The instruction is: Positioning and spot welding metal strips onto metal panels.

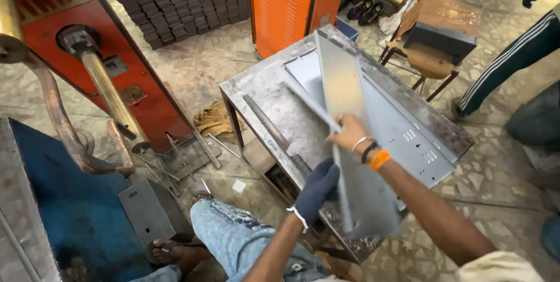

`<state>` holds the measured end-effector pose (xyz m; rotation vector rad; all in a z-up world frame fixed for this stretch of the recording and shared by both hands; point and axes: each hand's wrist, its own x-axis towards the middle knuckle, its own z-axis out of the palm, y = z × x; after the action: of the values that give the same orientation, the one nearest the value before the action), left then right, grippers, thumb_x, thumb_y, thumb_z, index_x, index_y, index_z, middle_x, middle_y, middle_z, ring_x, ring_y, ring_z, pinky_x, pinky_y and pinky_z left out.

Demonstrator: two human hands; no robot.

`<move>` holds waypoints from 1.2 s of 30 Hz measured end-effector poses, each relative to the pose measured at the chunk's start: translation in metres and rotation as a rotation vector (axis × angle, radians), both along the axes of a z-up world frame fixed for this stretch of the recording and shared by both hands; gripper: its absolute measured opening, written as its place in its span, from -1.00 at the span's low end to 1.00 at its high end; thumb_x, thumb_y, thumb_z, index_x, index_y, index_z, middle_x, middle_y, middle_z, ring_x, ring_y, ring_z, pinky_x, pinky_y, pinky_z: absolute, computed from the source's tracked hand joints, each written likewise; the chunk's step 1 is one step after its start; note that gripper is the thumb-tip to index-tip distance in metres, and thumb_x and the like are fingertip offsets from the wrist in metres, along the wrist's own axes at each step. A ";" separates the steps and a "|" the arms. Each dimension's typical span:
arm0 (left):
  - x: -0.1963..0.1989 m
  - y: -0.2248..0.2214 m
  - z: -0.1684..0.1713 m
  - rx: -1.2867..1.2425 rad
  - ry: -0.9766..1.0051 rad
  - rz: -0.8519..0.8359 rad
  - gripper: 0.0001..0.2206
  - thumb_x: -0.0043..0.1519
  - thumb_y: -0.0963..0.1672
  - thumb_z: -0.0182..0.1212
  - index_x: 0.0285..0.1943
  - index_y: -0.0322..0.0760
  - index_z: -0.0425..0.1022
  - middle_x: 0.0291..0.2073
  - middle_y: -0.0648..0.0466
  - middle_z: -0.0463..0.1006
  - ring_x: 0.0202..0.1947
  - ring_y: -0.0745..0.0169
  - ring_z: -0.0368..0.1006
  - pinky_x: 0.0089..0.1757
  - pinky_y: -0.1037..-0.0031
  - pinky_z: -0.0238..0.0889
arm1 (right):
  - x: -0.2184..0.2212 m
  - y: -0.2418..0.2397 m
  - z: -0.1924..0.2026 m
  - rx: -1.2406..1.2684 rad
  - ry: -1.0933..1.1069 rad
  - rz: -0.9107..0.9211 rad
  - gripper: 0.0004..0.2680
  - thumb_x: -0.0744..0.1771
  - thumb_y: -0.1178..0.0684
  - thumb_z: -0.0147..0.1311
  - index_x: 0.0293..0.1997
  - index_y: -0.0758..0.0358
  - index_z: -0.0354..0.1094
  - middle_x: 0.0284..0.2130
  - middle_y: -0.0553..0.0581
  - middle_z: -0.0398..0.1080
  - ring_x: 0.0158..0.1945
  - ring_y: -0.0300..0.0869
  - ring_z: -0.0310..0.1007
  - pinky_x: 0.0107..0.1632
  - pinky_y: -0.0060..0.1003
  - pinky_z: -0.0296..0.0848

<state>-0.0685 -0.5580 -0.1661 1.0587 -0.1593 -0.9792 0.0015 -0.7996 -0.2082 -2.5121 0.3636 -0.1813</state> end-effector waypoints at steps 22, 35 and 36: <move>0.011 0.187 0.092 -0.019 -0.229 0.623 -0.48 0.08 -0.21 0.30 0.28 -0.50 0.44 -0.09 -0.13 0.67 -0.22 0.15 0.61 -0.16 0.37 0.50 | -0.048 0.112 0.051 0.481 -0.141 -0.215 -0.69 0.31 -0.17 0.27 -0.26 0.29 0.29 -0.52 0.03 0.29 -0.51 -0.22 0.27 -0.44 -0.20 0.34; -0.053 0.318 0.102 0.163 -0.140 1.075 -0.48 0.05 -0.18 0.26 0.25 -0.46 0.44 -0.12 -0.21 0.67 -0.23 -0.03 0.64 -0.20 0.24 0.50 | -0.008 0.282 0.076 0.882 -0.295 0.432 -0.84 0.35 0.13 0.22 -0.21 0.22 0.22 -0.44 -0.10 0.23 -0.36 -0.42 0.19 -0.30 -0.48 0.25; -0.055 0.319 0.104 0.180 -0.122 1.071 -0.48 0.05 -0.17 0.26 0.25 -0.42 0.45 -0.13 -0.19 0.68 -0.24 0.00 0.64 -0.22 0.26 0.50 | -0.007 0.280 0.070 0.851 -0.290 0.447 -0.87 0.38 0.10 0.17 -0.20 0.23 0.25 -0.43 -0.09 0.26 -0.35 -0.42 0.21 -0.28 -0.49 0.27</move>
<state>-0.1235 -0.2389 -0.0619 1.1506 0.3818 0.0433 -0.0052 -0.5191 -0.1380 -1.6348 -0.2152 -0.1625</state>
